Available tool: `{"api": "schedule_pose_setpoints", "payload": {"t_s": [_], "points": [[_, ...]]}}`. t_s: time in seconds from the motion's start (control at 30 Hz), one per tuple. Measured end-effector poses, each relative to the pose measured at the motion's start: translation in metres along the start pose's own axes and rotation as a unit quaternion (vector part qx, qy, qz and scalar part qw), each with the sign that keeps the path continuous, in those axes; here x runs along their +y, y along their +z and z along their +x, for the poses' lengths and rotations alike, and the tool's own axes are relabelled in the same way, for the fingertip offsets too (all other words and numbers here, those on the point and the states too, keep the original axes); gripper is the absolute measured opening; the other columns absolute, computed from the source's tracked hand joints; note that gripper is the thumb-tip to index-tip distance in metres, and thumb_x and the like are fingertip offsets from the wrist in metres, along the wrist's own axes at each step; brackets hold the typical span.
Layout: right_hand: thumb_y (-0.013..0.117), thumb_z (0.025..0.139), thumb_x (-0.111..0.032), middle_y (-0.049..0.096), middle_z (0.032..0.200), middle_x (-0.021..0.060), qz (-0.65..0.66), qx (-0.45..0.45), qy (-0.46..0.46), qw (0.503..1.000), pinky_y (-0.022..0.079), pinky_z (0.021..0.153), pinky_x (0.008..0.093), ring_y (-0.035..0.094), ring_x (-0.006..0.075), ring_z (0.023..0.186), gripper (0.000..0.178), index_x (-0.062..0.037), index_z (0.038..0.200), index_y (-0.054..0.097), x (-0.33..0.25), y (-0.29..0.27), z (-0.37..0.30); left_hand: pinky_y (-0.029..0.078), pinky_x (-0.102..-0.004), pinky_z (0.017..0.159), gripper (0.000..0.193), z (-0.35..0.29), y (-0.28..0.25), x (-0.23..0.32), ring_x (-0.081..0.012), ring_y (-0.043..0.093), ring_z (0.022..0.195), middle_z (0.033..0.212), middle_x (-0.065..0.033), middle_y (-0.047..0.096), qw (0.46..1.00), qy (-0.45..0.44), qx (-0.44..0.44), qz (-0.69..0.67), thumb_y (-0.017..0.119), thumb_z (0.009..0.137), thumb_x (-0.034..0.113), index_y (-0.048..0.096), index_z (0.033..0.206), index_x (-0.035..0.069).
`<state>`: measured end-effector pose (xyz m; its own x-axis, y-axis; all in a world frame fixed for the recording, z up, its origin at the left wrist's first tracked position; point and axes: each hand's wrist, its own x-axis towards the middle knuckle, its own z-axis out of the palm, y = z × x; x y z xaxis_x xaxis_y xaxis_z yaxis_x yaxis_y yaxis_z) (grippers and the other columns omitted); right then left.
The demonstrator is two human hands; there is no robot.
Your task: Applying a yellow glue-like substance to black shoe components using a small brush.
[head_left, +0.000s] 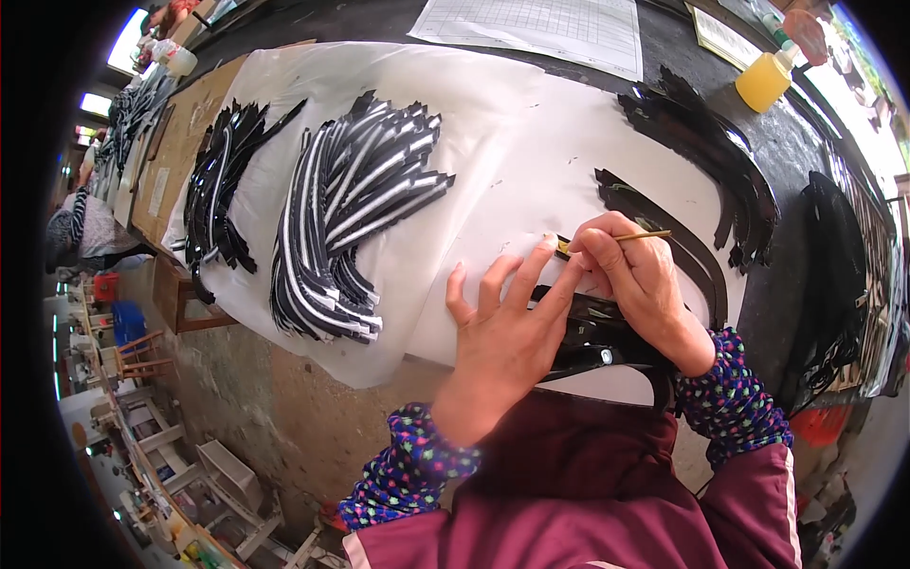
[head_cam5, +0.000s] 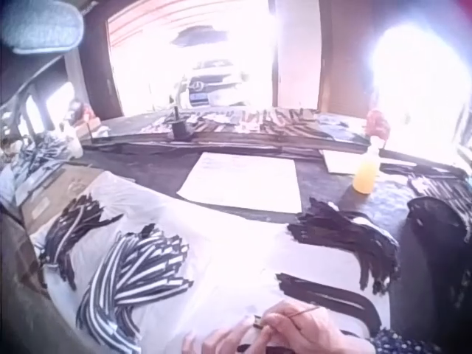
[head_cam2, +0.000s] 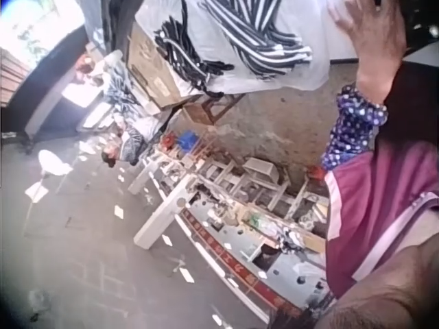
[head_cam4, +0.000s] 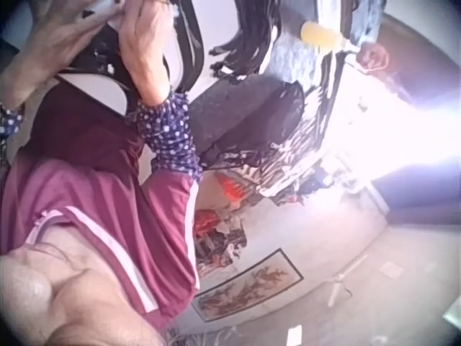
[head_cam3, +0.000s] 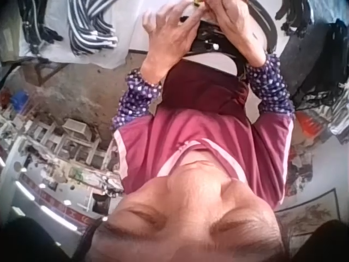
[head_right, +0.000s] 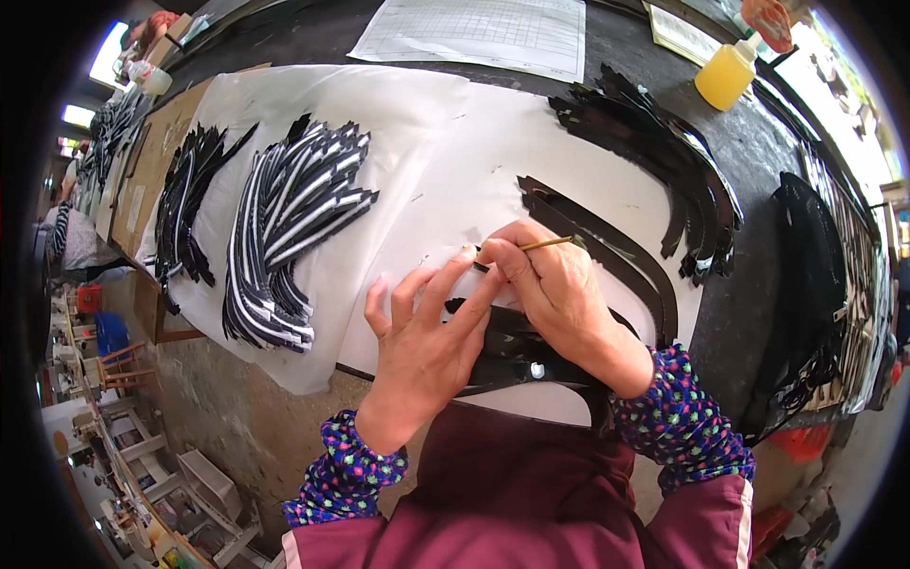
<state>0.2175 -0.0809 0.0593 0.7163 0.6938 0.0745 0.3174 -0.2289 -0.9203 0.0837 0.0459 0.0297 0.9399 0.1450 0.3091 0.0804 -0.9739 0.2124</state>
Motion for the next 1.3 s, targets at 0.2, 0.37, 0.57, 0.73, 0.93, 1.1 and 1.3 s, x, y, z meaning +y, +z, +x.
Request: {"api": "schedule_pose_setpoints", "payload": {"t_s": [0.2,0.37,0.57,0.73,0.93,1.1,1.3], "points": [[0.055,0.1,-0.008,0.066,0.088,0.0152,-0.045,0.006,-0.076,0.996,0.05,0.065,0.0379,0.064,0.0318,0.074,0.014,0.0028,0.098,0.064,0.008,0.008,0.002,0.021,-0.0534,0.109,0.047,-0.001,-0.002,0.0,-0.0192,0.044,0.124,0.145,0.004,0.048,1.0,-0.006,0.007,-0.022,0.068,0.089,0.022,0.063,0.135,0.028],[0.053,0.104,-0.013,0.064,0.083,0.0103,-0.067,-0.007,-0.058,0.996,0.046,0.06,0.0321,0.059,0.0221,0.068,0.019,0.0012,0.097,0.064,0.006,0.007,0.004,0.021,-0.0538,0.109,0.046,-0.002,-0.001,-0.001,-0.0189,0.044,0.124,0.147,0.0049,0.047,1.0,-0.009,0.005,-0.022,0.068,0.09,0.024,0.063,0.135,0.028],[0.052,0.107,-0.019,0.06,0.077,0.0042,-0.052,0.012,-0.078,0.996,0.039,0.052,0.0254,0.05,0.0102,0.058,0.025,-0.0006,0.094,0.063,0.014,0.009,0.004,0.022,-0.0544,0.109,0.046,0.0,-0.003,0.001,-0.019,0.045,0.124,0.146,0.0049,0.048,1.0,-0.006,0.009,-0.022,0.068,0.09,0.024,0.063,0.136,0.029],[0.051,0.107,-0.019,0.06,0.08,0.0038,-0.025,-0.02,0.018,0.999,0.041,0.057,0.0234,0.052,0.0083,0.065,0.025,-0.0003,0.097,0.065,0.003,0.0,-0.001,0.022,-0.0545,0.109,0.047,-0.001,0.0,0.0,-0.0189,0.045,0.124,0.146,0.0049,0.049,1.0,-0.001,0.012,-0.012,0.067,0.091,0.025,0.061,0.137,0.031],[0.071,0.084,0.001,0.067,0.101,0.0102,-0.217,0.047,-0.159,0.962,0.052,0.077,0.0371,0.061,0.0296,0.09,0.023,-0.003,0.106,0.066,0.006,-0.012,-0.022,0.027,-0.0585,0.108,0.047,-0.002,0.002,-0.002,-0.0192,0.046,0.124,0.145,0.0044,0.05,0.999,0.006,0.031,0.018,0.065,0.091,0.03,0.059,0.138,0.034],[0.069,0.086,-0.001,0.065,0.099,0.0099,-0.235,0.056,-0.199,0.95,0.051,0.079,0.0385,0.06,0.0305,0.089,0.02,-0.0042,0.105,0.064,0.013,-0.012,-0.025,0.026,-0.0593,0.11,0.046,-0.001,0.003,-0.005,-0.0205,0.048,0.123,0.147,0.0036,0.049,1.0,0.009,0.028,0.003,0.062,0.095,0.029,0.057,0.14,0.036],[0.065,0.086,0.0,0.063,0.092,0.0096,-0.218,0.107,-0.18,0.953,0.05,0.077,0.0392,0.059,0.0312,0.087,0.013,-0.0046,0.098,0.063,0.019,-0.02,-0.022,0.026,-0.0494,0.108,0.042,-0.002,-0.007,-0.015,-0.0234,0.052,0.121,0.138,-0.0038,0.056,0.988,-0.013,0.062,-0.14,0.069,0.092,0.027,0.064,0.133,0.02]]}}
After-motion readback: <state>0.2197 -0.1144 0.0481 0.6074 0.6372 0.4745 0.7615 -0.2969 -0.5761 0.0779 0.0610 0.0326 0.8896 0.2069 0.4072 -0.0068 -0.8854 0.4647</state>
